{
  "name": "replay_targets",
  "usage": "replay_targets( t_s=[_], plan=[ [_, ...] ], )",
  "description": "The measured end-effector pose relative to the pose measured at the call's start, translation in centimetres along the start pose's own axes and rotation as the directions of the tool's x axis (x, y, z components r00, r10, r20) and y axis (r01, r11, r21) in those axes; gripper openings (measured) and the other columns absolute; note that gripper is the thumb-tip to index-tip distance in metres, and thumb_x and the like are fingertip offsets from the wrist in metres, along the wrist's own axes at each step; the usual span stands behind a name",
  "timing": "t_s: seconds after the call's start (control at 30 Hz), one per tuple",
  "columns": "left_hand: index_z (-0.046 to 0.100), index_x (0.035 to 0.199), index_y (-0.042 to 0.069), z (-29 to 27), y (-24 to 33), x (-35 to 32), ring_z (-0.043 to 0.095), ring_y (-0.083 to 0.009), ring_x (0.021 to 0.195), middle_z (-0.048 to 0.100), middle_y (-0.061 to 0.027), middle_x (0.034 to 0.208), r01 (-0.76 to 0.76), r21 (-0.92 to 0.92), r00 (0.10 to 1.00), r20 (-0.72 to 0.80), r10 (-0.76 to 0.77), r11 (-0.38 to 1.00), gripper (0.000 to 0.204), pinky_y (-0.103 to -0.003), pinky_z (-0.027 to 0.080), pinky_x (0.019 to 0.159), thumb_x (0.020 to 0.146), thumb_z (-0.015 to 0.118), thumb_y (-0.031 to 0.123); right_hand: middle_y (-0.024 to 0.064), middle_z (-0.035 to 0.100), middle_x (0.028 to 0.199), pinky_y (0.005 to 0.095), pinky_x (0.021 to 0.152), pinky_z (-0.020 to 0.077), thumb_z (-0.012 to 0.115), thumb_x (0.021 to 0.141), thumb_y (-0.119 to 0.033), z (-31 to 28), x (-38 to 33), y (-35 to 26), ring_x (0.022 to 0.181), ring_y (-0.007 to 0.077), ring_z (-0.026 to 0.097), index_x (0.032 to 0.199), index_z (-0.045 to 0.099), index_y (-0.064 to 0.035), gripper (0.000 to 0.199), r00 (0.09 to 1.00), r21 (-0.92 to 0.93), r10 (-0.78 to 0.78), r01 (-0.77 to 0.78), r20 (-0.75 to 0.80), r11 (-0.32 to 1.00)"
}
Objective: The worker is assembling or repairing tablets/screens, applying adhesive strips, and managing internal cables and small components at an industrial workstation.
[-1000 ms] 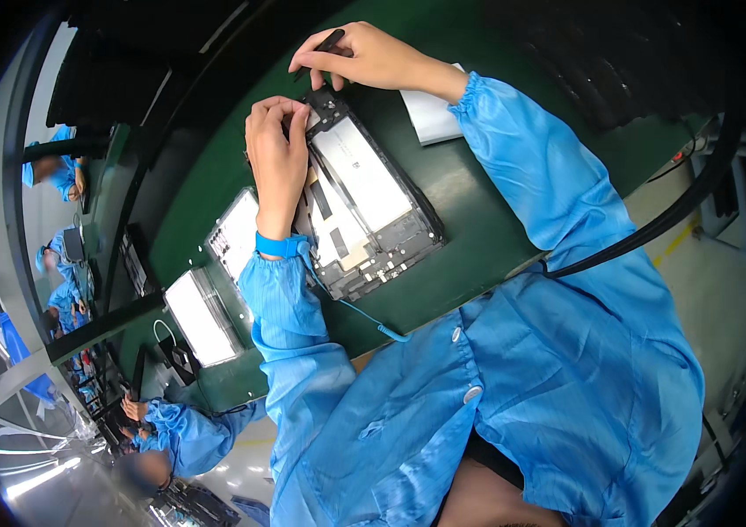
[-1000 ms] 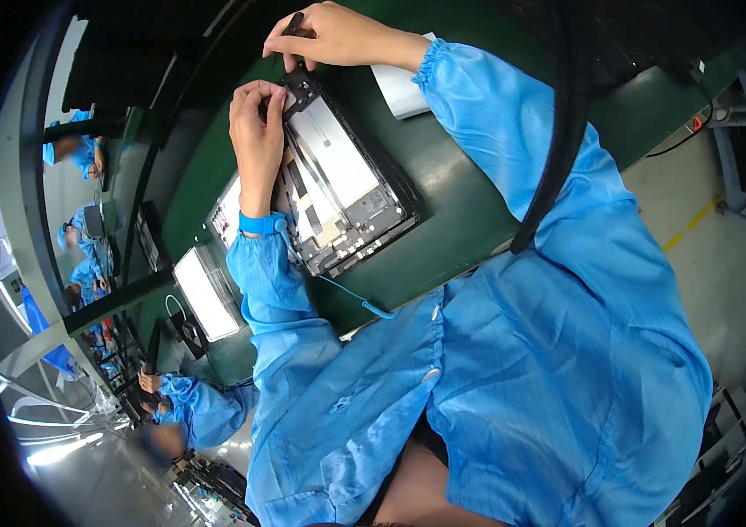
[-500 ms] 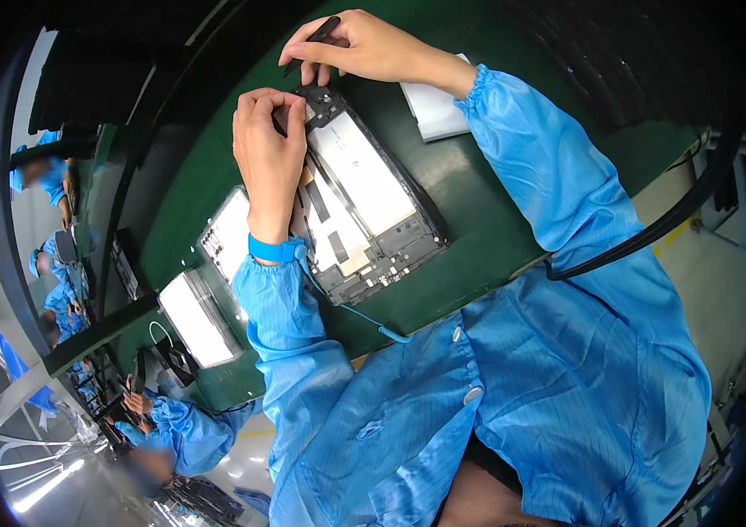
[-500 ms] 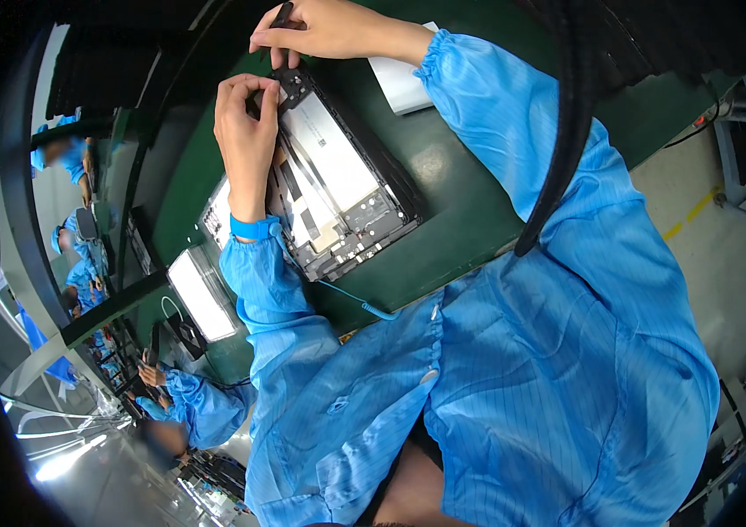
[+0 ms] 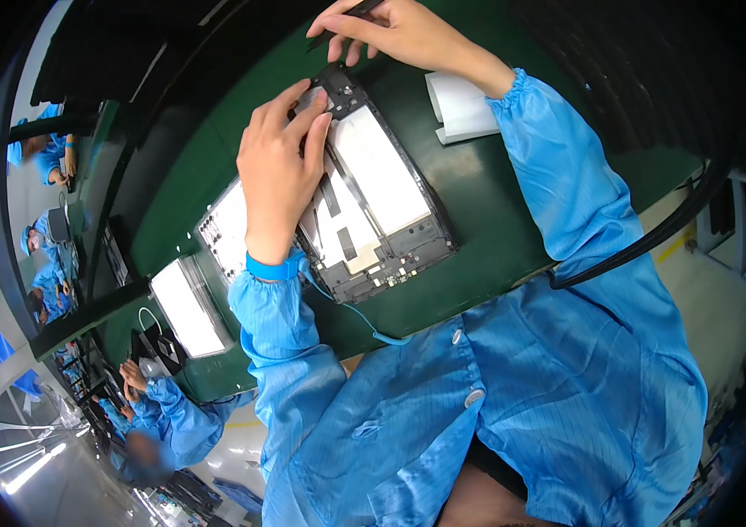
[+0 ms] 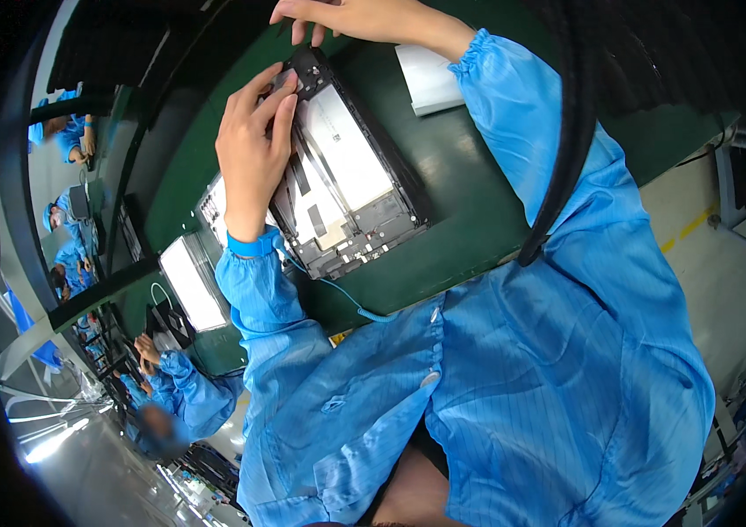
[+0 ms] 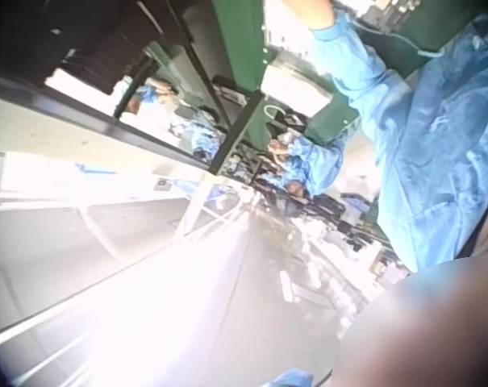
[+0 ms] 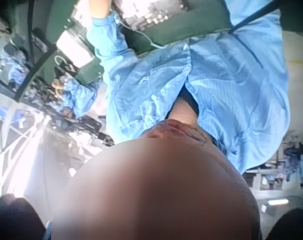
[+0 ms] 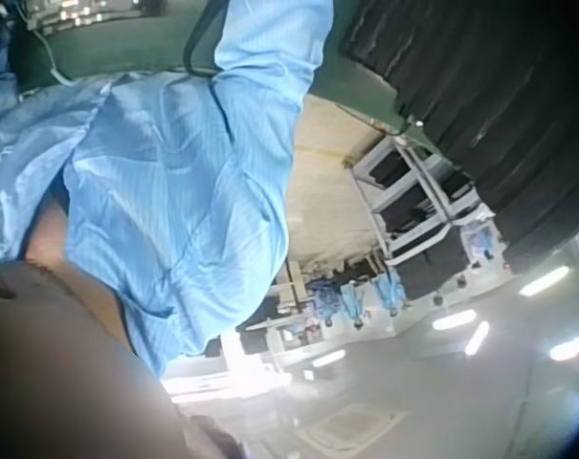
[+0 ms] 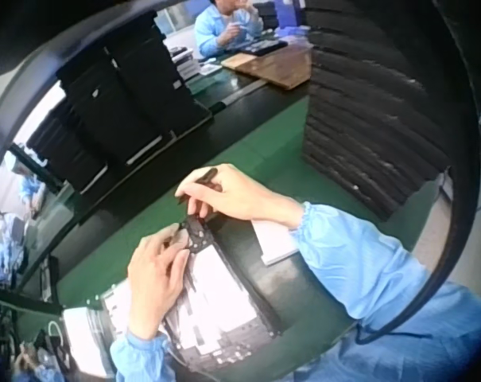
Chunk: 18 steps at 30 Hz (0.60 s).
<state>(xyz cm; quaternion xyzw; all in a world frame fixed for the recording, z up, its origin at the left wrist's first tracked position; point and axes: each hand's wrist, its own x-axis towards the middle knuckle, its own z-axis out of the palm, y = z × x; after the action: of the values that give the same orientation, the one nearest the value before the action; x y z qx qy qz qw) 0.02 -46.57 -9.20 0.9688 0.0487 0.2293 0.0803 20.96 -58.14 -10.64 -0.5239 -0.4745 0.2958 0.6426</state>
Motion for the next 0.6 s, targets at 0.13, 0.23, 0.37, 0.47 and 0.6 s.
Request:
replay_targets(
  t_s=[0.13, 0.23, 0.37, 0.47, 0.6],
  plan=[
    [0.072, 0.118, 0.01, -0.3, -0.1, -0.2, 0.062, -0.029, 0.108, 0.065, -0.0071, 0.127, 0.082, -0.099, 0.997, 0.006, -0.082, 0.992, 0.027, -0.04, 0.048, 0.094, 0.096, 0.061, 0.022, 0.0067, 0.07, 0.085, 0.0255, 0.067, 0.0542, 0.055, 0.105, -0.023, 0.1, 0.0, -0.4, 0.074, 0.0125, 0.066, 0.109, 0.067, -0.0016, 0.025, 1.0, 0.005, -0.005, 0.005, 0.006, 1.0],
    [0.07, 0.122, 0.01, -0.4, -0.2, -1.1, 0.061, -0.0301, 0.113, 0.063, -0.0072, 0.131, -0.028, 0.042, 0.999, 0.046, 0.026, 0.999, 0.03, -0.04, 0.047, 0.095, 0.097, 0.059, 0.022, 0.0059, 0.07, 0.086, 0.0251, 0.068, 0.0536, 0.055, 0.105, -0.024, 0.4, 0.0, -1.2, 0.074, 0.0118, 0.066, 0.11, 0.068, -0.0023, 0.026, 1.0, 0.008, -0.009, 0.009, 0.016, 1.0],
    [0.065, 0.131, 0.011, -4.0, 0.1, -2.3, 0.058, -0.0345, 0.12, 0.058, -0.0111, 0.14, 0.09, -0.118, 0.996, -0.006, -0.091, 0.989, 0.037, -0.042, 0.045, 0.102, 0.097, 0.059, 0.023, 0.0047, 0.07, 0.087, 0.0242, 0.069, 0.0528, 0.054, 0.105, -0.025, 0.0, -0.5, -3.8, 0.075, 0.0111, 0.066, 0.113, 0.068, -0.0037, 0.027, 1.0, -0.051, 0.018, -0.019, -0.015, 0.999],
    [0.065, 0.132, 0.011, -7.4, -1.7, -6.0, 0.059, -0.0311, 0.124, 0.061, -0.0128, 0.137, 0.224, -0.234, 0.966, -0.075, -0.248, 0.946, 0.035, -0.039, 0.044, 0.105, 0.1, 0.057, 0.022, 0.0041, 0.071, 0.087, 0.0238, 0.07, 0.0525, 0.054, 0.105, -0.026, -1.0, -0.8, -4.2, 0.075, 0.011, 0.066, 0.114, 0.068, -0.004, 0.027, 0.945, 0.034, -0.319, 0.318, 0.069, 0.948],
    [0.069, 0.121, 0.004, -11.1, -5.7, -13.0, 0.061, -0.0282, 0.121, 0.067, -0.0136, 0.128, 0.468, -0.231, 0.878, 0.008, -0.479, 0.853, 0.026, -0.035, 0.045, 0.104, 0.098, 0.061, 0.013, 0.0049, 0.071, 0.087, 0.022, 0.065, 0.0508, 0.052, 0.106, -0.025, -0.1, -1.4, -7.2, 0.076, 0.0101, 0.068, 0.115, 0.068, -0.0033, 0.028, 0.988, -0.217, -0.128, 0.108, -0.082, 0.97]
  ],
)
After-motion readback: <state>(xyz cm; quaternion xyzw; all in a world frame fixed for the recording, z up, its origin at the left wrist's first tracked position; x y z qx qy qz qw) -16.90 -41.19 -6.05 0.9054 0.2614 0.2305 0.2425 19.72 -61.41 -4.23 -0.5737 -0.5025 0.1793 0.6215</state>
